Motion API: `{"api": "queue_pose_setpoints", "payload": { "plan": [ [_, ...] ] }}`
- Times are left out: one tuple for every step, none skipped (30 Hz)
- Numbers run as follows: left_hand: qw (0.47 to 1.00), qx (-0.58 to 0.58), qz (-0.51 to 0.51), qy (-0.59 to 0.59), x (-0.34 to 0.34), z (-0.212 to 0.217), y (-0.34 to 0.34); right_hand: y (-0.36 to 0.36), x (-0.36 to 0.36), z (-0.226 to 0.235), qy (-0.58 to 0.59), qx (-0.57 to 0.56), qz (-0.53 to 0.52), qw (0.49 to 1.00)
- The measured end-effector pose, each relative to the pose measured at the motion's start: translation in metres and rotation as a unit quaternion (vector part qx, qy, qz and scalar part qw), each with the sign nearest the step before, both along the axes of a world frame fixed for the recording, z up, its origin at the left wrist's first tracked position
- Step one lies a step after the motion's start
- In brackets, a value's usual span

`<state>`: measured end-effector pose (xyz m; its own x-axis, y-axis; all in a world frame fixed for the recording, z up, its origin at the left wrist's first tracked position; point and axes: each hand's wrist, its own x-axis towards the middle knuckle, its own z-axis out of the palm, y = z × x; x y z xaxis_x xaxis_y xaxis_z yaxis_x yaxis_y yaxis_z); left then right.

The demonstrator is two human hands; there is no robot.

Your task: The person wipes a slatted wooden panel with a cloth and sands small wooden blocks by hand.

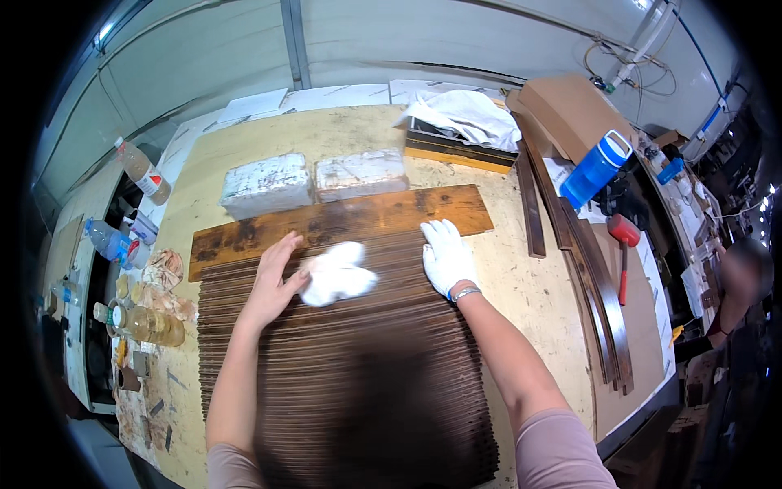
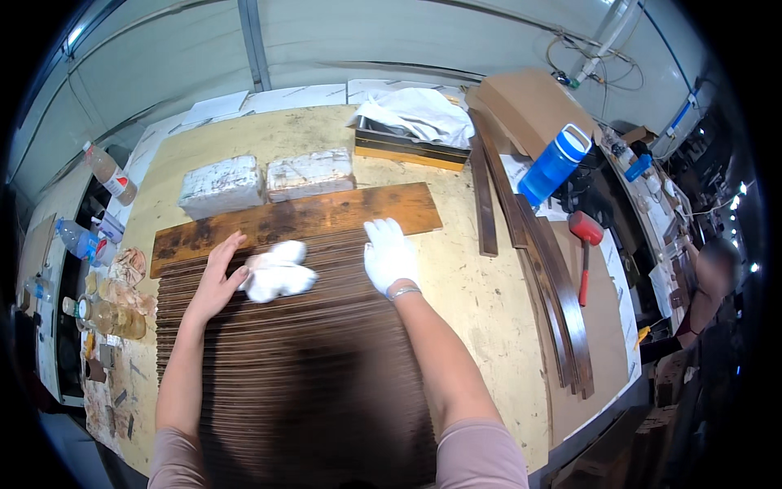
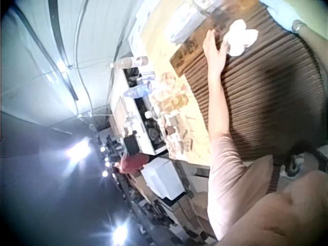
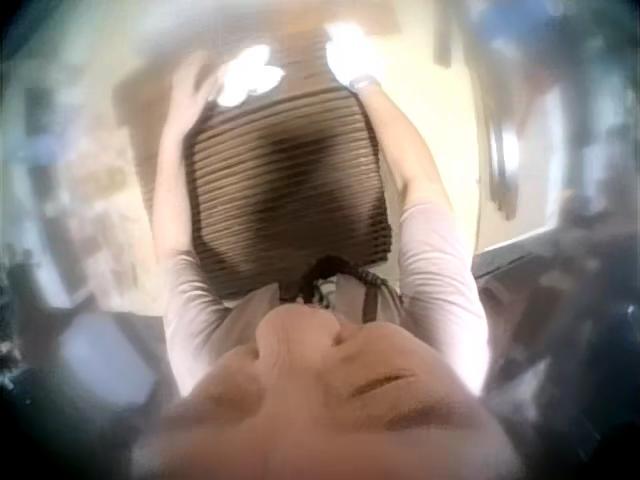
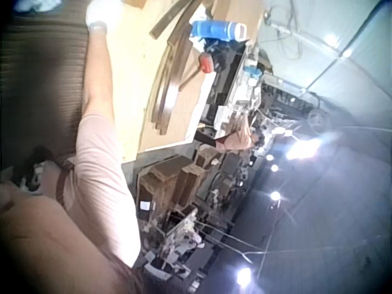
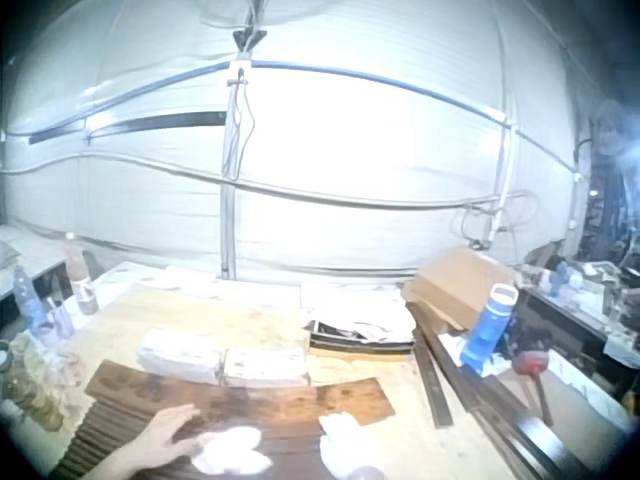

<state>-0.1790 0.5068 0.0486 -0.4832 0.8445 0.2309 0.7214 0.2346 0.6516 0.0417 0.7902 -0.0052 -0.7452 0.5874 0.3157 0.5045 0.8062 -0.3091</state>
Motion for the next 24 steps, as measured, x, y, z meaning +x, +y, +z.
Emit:
{"api": "queue_pose_setpoints", "payload": {
  "plan": [
    [0.995,-0.072,0.04,0.047,-0.004,-0.001,0.007,-0.001,0.002,0.0,0.006,0.013,-0.015,1.0],
    [0.982,-0.143,0.079,0.095,-0.011,-0.005,0.01,-0.004,0.002,0.0,0.012,0.027,-0.03,0.999],
    [0.962,-0.201,0.126,0.134,-0.02,-0.016,0.0,-0.023,-0.004,0.018,0.06,0.019,-0.062,0.996],
    [0.948,-0.224,0.167,0.155,-0.032,-0.034,-0.014,-0.036,-0.013,0.03,0.093,-0.014,-0.013,0.996],
    [0.943,-0.233,0.182,0.151,-0.034,-0.041,-0.019,-0.045,-0.02,0.037,0.12,-0.046,0.03,0.991],
    [0.94,-0.24,0.193,0.146,-0.033,-0.047,-0.016,-0.061,-0.028,0.037,0.127,-0.078,0.075,0.986],
    [0.932,-0.244,0.211,0.167,-0.027,-0.047,-0.012,-0.092,-0.039,0.055,0.008,-0.102,0.07,0.992],
    [0.93,-0.244,0.218,0.168,-0.025,-0.045,-0.015,-0.125,-0.052,0.072,-0.113,-0.118,0.078,0.983],
    [0.93,-0.241,0.22,0.169,-0.024,-0.042,-0.014,-0.144,-0.056,0.073,-0.113,-0.108,0.122,0.98],
    [0.931,-0.235,0.222,0.172,-0.023,-0.041,-0.01,-0.157,-0.065,0.049,-0.083,-0.009,0.136,0.987],
    [0.931,-0.223,0.222,0.185,-0.024,-0.045,-0.006,-0.155,-0.071,0.032,-0.046,0.008,0.167,0.985],
    [0.932,-0.224,0.219,0.181,-0.022,-0.044,-0.003,-0.154,-0.073,0.022,-0.01,0.023,0.201,0.979],
    [0.932,-0.226,0.22,0.176,-0.021,-0.041,-0.006,-0.147,-0.071,0.027,-0.014,-0.016,0.227,0.974],
    [0.932,-0.229,0.221,0.171,-0.021,-0.039,-0.009,-0.132,-0.065,0.032,-0.017,-0.056,0.251,0.966],
    [0.932,-0.228,0.223,0.172,-0.021,-0.037,-0.011,-0.111,-0.055,0.031,-0.007,-0.028,0.265,0.964],
    [0.931,-0.229,0.228,0.169,-0.021,-0.038,-0.015,-0.093,-0.037,0.036,0.03,-0.021,0.254,0.967],
    [0.932,-0.225,0.23,0.167,-0.02,-0.038,-0.015,-0.067,-0.02,0.027,0.048,-0.019,0.205,0.977],
    [0.932,-0.223,0.232,0.168,-0.02,-0.039,-0.016,-0.038,-0.004,0.021,0.026,0.036,0.189,0.981],
    [0.929,-0.226,0.238,0.168,-0.02,-0.04,-0.021,-0.018,0.011,0.027,-0.014,0.018,0.117,0.993],
    [0.933,-0.217,0.232,0.169,-0.019,-0.04,-0.011,0.022,0.037,0.012,-0.007,0.03,0.071,0.997],
    [0.926,-0.235,0.244,0.166,-0.021,-0.041,-0.023,0.014,0.036,0.048,-0.143,-0.076,-0.008,0.987],
    [0.932,-0.231,0.228,0.164,-0.015,-0.038,-0.003,0.044,0.054,0.032,0.006,-0.105,-0.052,0.993],
    [0.933,-0.233,0.218,0.164,-0.013,-0.035,0.009,0.071,0.067,0.011,0.161,-0.121,-0.064,0.977],
    [0.932,-0.229,0.225,0.168,-0.016,-0.036,0.005,0.063,0.043,0.013,0.268,-0.126,-0.095,0.95]
  ]
}}
